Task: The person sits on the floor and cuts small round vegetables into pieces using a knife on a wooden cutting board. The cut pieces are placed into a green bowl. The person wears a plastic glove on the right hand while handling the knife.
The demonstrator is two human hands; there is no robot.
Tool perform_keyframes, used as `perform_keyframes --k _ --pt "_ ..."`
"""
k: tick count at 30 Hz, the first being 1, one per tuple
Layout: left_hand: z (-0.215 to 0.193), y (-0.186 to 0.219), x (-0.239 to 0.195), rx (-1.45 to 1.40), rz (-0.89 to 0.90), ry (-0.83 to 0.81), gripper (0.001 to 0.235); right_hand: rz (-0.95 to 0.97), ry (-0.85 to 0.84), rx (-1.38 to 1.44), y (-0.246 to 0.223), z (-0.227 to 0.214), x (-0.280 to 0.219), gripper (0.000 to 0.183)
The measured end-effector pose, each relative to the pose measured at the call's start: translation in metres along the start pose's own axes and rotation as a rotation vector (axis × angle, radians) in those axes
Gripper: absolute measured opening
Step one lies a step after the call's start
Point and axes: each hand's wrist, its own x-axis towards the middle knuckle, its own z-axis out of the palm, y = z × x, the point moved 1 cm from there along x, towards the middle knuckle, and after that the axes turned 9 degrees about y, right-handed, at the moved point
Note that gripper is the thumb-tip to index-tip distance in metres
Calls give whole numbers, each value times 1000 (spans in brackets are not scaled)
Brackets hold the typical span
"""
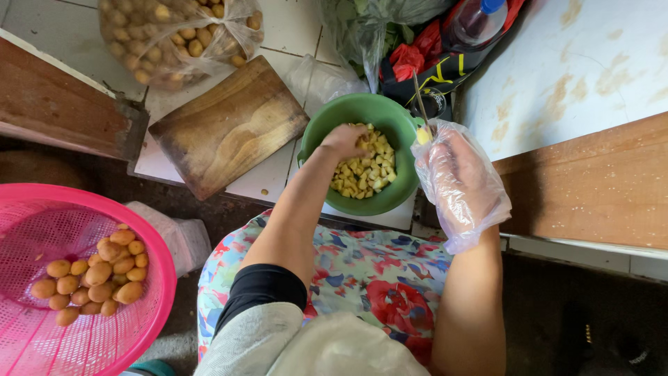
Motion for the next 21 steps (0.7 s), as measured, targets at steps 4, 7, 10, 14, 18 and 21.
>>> perform_keyframes --k 4,7,10,14,18,21 --pt "-12 -4 9 -249 -163 122 45 -29 33 -71 0 0 0 26" --pt "-8 -7 13 -352 -170 105 41 -17 18 -32 3 0 1 25" --pt "2 -12 15 -382 -113 77 33 -9 6 18 6 0 1 25" --pt "9 -14 13 -408 -3 34 25 -57 9 21 8 2 1 25" --pt "-1 1 11 -362 9 21 30 -40 11 -25 8 2 2 26" --pt "-18 13 15 -293 -203 -24 54 -66 12 -89 7 1 3 25"
